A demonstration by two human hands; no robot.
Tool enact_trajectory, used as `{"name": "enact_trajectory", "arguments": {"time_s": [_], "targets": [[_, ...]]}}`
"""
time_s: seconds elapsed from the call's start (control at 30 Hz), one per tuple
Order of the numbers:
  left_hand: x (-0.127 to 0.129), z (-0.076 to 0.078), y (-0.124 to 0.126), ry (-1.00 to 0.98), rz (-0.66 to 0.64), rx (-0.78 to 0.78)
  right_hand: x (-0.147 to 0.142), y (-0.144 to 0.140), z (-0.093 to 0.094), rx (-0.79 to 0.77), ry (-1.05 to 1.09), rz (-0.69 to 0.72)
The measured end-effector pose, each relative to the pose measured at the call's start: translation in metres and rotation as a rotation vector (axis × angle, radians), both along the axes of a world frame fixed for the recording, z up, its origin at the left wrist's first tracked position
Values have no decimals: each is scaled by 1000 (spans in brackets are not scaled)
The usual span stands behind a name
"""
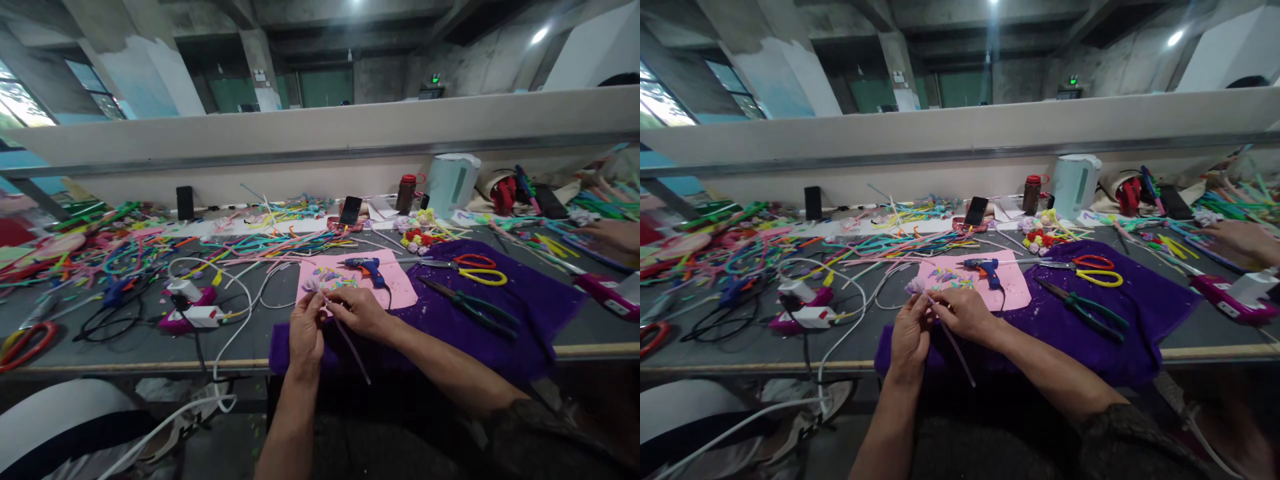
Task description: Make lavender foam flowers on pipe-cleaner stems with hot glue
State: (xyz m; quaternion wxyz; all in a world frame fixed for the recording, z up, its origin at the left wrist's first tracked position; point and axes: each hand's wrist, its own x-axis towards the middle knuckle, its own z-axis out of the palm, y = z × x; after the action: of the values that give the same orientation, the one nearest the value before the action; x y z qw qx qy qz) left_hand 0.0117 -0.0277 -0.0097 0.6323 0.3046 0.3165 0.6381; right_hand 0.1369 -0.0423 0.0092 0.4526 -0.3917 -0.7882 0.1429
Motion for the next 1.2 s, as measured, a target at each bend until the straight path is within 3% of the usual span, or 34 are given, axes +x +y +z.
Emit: {"name": "enact_trajectory", "arguments": {"time_s": [0.2, 0.43, 0.6, 0.77, 0.87, 0.97, 1.2], "targets": [[-4, 4, 3, 3, -23, 69, 6, -2, 7, 36, -42, 5], [-5, 2, -2, 103, -65, 41, 27, -22, 13, 81, -170, -108], [-3, -2, -4, 155, -101, 21, 84, -64, 11, 99, -315, -253], [0, 0, -5, 179, -98, 9, 178, -98, 6, 46, -440, -632], [1, 1, -3, 204, -93, 32, 219, -110, 1, -31, -561, -803], [1, 1, -2, 215, -116, 39, 235, -114, -6, -123, -696, -850], [1, 0, -2, 272, -127, 77, 239, -105, -10, -242, -835, -825]]}}
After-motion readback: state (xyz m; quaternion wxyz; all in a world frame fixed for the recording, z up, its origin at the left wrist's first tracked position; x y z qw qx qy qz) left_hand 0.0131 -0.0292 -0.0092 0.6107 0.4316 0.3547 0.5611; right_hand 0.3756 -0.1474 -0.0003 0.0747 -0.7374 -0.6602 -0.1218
